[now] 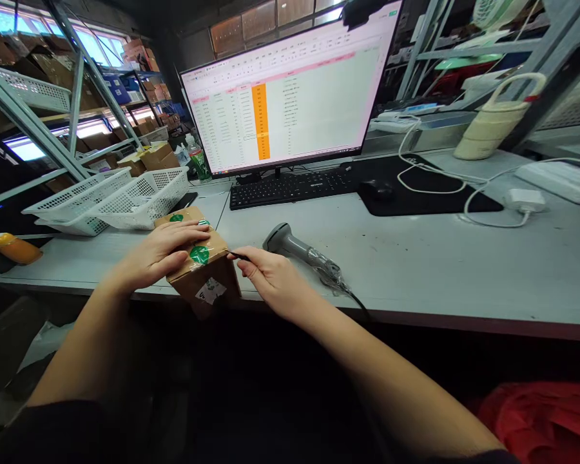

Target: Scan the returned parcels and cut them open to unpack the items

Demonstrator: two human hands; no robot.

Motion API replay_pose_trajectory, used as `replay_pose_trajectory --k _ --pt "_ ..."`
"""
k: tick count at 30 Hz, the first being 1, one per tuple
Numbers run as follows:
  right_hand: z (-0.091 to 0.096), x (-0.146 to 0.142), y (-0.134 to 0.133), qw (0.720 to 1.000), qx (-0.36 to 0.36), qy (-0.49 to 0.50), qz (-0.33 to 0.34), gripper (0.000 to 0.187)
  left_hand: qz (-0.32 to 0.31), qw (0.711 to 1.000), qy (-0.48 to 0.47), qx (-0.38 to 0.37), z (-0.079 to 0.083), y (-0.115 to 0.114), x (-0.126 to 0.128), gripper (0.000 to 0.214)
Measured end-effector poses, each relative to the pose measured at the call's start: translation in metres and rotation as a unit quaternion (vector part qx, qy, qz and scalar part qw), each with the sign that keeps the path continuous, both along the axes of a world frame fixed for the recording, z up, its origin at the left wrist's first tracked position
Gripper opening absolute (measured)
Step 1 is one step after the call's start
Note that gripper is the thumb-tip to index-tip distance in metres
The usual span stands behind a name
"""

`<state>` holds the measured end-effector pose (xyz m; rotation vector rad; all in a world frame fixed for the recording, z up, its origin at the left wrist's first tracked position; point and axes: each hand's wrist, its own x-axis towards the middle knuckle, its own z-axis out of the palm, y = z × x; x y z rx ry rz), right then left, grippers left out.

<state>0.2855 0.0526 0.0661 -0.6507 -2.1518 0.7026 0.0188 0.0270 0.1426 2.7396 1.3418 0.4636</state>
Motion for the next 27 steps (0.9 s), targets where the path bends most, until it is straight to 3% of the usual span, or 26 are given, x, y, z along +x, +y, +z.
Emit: replay_pose_trajectory --k 4,7,10,13,27 --pt "0.003 0.004 -0.008 0.990 0.087 -0.099 -0.053 0.027 0.018 0.999 0.030 0.012 0.011 0.012 0.014 0.036" --pt "0.002 0.002 -0.015 0.975 0.199 -0.090 -0.051 0.023 -0.004 0.999 0.038 0.005 0.012 0.019 0.020 0.041" --pt "0.001 -0.001 -0.022 0.935 0.342 -0.063 -0.066 0.026 -0.040 0.998 0.037 -0.021 0.011 0.021 0.020 0.043" --pt "0.003 -0.005 -0.028 0.900 0.418 -0.077 -0.095 0.028 -0.044 0.998 0.030 -0.032 0.009 0.020 0.020 0.044" --pt "0.022 -0.011 -0.040 0.887 0.413 -0.164 -0.129 0.032 -0.038 0.997 -0.061 -0.003 0.001 0.018 0.014 0.049"
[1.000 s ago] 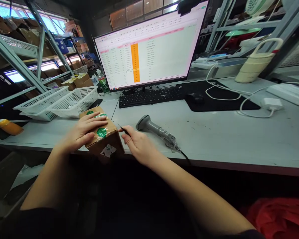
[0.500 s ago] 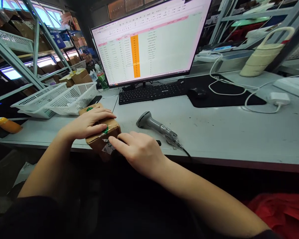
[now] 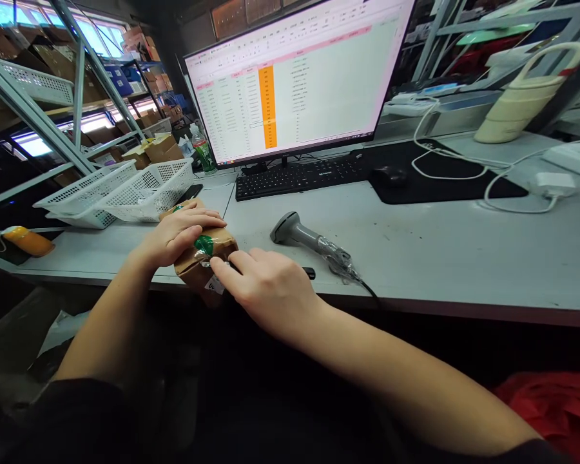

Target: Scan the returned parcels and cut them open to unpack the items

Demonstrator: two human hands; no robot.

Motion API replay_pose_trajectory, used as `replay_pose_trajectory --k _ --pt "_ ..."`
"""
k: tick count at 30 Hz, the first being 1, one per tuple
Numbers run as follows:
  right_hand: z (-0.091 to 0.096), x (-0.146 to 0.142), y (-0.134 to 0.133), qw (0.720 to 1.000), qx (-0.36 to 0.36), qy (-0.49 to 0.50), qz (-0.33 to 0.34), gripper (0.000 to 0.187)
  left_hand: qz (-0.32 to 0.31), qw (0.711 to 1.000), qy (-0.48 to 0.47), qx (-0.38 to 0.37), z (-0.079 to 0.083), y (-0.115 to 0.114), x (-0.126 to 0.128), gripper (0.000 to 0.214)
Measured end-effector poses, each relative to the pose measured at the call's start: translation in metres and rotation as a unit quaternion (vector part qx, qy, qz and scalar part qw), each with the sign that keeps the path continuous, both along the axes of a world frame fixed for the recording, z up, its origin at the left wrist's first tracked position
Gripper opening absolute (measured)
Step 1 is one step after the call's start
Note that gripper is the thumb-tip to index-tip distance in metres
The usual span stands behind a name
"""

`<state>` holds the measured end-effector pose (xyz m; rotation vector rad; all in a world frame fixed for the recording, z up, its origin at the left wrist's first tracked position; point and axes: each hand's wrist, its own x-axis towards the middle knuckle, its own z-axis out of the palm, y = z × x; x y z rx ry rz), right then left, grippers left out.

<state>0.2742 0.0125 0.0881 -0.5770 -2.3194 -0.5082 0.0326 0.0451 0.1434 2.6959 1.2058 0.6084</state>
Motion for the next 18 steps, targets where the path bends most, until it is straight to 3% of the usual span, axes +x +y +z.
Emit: replay_pose_trajectory --k 11,15,18 --pt "0.034 0.005 0.001 0.993 -0.003 -0.108 -0.047 0.023 0.011 1.000 0.018 0.004 -0.001 0.001 0.002 0.053" --pt "0.027 0.024 0.012 0.991 -0.017 -0.102 -0.088 0.029 0.018 1.000 0.021 0.012 -0.002 0.001 0.003 0.054" --pt "0.014 0.035 0.015 0.995 -0.022 -0.052 -0.080 0.034 0.024 1.000 0.015 0.010 -0.003 0.000 0.003 0.055"
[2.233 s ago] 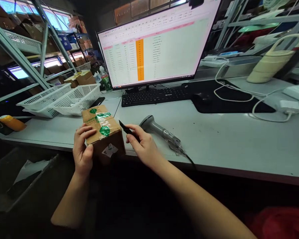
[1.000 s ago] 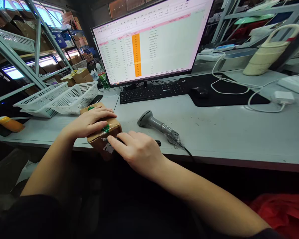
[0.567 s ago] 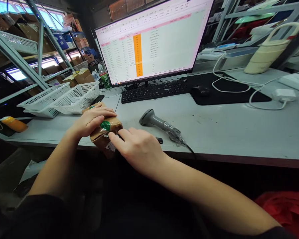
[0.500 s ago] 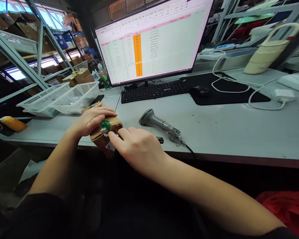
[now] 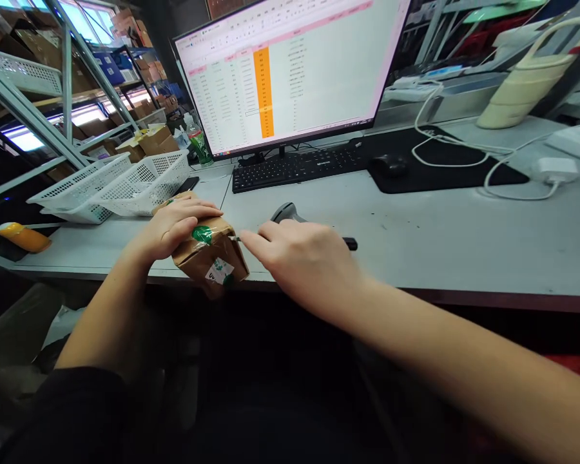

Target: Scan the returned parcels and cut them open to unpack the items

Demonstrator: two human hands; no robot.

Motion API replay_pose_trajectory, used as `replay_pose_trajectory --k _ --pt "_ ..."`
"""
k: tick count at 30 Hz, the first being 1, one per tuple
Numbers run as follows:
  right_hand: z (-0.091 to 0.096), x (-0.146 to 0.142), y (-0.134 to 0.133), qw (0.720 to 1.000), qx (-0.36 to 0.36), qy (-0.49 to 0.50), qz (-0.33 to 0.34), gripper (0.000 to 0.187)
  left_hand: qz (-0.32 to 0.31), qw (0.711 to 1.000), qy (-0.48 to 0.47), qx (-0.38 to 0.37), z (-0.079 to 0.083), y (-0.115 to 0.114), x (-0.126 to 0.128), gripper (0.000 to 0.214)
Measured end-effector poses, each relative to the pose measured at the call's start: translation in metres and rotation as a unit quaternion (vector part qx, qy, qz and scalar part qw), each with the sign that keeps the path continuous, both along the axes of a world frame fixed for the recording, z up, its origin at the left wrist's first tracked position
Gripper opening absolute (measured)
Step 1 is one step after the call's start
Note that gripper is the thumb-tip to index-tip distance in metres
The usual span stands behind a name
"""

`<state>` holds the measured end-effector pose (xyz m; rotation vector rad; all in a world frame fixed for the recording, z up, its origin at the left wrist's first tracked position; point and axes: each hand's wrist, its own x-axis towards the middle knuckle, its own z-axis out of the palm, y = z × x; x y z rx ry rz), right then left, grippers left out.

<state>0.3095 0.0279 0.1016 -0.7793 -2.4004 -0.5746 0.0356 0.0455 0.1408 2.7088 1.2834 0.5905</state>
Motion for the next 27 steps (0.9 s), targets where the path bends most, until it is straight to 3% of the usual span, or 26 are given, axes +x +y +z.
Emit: replay_pose_trajectory --k 6,11,17,27 --pt "-0.021 -0.008 -0.002 0.996 0.014 0.066 0.050 0.030 0.009 0.998 0.046 -0.039 0.008 0.001 0.003 0.066" --pt "-0.025 -0.018 0.002 0.994 -0.008 0.083 0.077 0.028 0.054 0.990 0.114 -0.057 0.015 -0.019 0.005 0.089" --pt "-0.029 -0.023 0.002 0.991 -0.011 0.092 0.099 0.028 0.086 0.991 0.068 -0.083 0.010 -0.043 0.005 0.073" --pt "-0.031 -0.035 -0.006 0.992 0.021 0.092 0.085 0.030 0.038 0.996 -0.068 -0.039 0.000 -0.034 0.004 0.046"
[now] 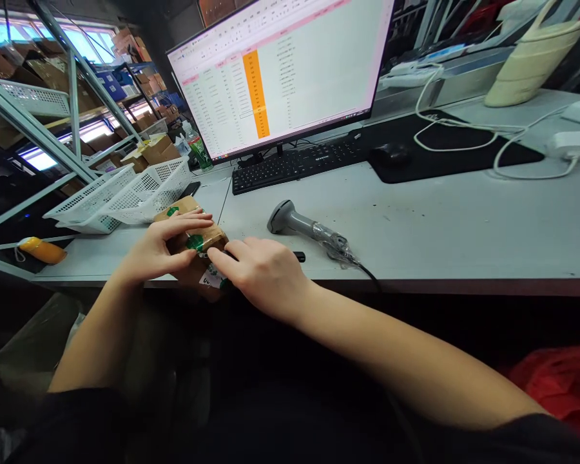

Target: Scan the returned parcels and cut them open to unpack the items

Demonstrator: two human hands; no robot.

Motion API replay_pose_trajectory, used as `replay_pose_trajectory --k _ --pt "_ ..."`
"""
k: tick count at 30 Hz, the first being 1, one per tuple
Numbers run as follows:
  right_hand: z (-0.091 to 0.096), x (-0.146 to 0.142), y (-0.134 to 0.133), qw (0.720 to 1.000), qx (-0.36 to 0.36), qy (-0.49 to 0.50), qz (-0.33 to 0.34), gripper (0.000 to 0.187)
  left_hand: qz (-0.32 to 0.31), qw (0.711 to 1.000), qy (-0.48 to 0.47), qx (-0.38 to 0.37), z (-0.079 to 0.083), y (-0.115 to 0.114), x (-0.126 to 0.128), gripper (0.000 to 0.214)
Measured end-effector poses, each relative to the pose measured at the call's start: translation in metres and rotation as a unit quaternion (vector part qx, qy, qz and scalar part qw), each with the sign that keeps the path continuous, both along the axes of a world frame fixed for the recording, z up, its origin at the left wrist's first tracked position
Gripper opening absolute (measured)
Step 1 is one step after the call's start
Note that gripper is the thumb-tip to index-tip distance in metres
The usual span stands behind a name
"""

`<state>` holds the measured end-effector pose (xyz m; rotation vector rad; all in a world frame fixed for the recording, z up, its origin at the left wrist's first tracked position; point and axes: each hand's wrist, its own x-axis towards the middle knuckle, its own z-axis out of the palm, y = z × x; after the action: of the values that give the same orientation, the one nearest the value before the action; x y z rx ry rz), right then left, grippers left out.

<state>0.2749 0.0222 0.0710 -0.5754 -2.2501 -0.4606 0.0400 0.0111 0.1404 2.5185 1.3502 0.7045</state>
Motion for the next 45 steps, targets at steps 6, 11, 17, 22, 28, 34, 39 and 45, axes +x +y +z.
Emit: replay_pose_trajectory --k 6,11,17,22,28,34,39,45 --pt "-0.008 -0.001 0.003 1.000 0.003 0.027 0.003 0.030 0.015 0.998 -0.016 0.063 -0.002 0.000 0.003 0.012" --pt "-0.013 0.000 0.004 0.999 0.000 0.050 0.011 0.029 0.007 0.998 -0.024 0.061 -0.005 -0.002 0.005 0.021" --pt "-0.013 -0.003 0.002 0.998 0.007 0.059 -0.018 0.029 0.004 0.998 -0.033 0.053 -0.003 -0.001 0.007 0.018" --pt "-0.018 0.000 0.016 0.992 0.004 0.091 -0.091 0.026 -0.026 0.996 -0.056 0.061 -0.006 -0.003 0.011 0.019" --pt "-0.026 0.008 0.034 0.982 -0.034 0.153 -0.107 0.021 0.010 0.988 -0.123 0.087 -0.023 -0.004 0.005 0.013" --pt "-0.025 0.005 0.036 0.983 -0.048 0.157 -0.081 0.020 0.052 0.985 -0.041 0.157 -0.025 0.009 -0.007 0.055" --pt "-0.022 0.005 0.035 0.988 -0.032 0.137 -0.062 0.022 0.030 0.974 0.207 0.091 -0.014 0.013 -0.001 0.113" --pt "-0.017 0.007 0.029 0.994 -0.003 0.105 -0.035 0.023 0.000 0.964 0.256 0.072 0.000 0.020 0.005 0.117"
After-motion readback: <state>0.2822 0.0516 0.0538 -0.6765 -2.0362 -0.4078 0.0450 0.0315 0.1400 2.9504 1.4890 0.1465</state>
